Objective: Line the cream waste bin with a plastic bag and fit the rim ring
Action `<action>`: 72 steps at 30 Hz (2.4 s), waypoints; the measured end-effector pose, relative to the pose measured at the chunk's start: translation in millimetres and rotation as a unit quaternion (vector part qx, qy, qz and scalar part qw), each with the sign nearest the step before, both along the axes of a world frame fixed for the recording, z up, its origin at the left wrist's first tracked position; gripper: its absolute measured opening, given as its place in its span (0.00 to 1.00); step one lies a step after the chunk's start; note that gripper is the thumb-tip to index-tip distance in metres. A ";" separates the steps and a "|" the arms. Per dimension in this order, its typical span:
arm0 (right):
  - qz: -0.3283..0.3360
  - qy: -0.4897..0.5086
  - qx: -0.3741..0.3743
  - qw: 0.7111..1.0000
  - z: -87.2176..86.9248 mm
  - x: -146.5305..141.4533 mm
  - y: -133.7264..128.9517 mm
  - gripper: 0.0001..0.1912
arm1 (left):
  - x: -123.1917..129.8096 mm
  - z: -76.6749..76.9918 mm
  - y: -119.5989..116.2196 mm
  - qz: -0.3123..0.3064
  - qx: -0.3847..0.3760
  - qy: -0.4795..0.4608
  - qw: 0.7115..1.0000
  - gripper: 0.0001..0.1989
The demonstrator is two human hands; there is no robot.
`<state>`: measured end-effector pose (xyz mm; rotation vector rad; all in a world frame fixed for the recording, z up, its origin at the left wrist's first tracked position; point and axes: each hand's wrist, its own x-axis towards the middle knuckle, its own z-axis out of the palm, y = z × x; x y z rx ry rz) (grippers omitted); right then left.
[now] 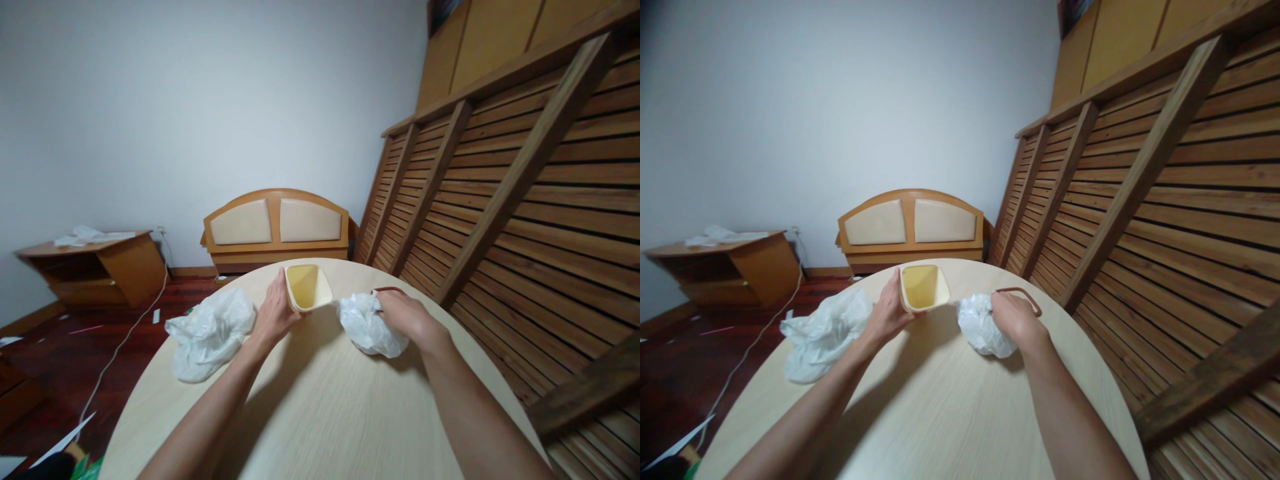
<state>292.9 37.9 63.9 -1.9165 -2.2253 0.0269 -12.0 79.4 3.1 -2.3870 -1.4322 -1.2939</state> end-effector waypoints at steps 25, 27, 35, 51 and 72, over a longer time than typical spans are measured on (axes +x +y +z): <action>0.165 0.214 0.084 0.959 -103.7 -26.5 -17.3 0.26 | -0.3 -34.4 -16.2 0.068 0.032 -0.109 0.991 0.41; 0.187 0.226 0.072 0.953 -100.5 -28.1 -21.7 0.26 | 1.8 -51.8 -40.4 0.033 -0.002 -0.073 0.997 0.37; 0.260 0.222 0.027 0.939 -97.3 -38.1 -34.3 0.23 | -2.9 -84.8 -40.3 -0.014 -0.165 -0.069 0.984 0.25; 0.345 0.283 -0.012 0.895 -96.1 -44.7 -35.6 0.21 | -9.2 -30.0 -85.7 -0.182 -0.162 0.127 0.961 0.50; 0.004 0.258 0.221 0.941 -72.4 37.6 -10.5 0.20 | -18.1 5.3 -107.7 -0.002 -0.176 0.157 0.972 0.26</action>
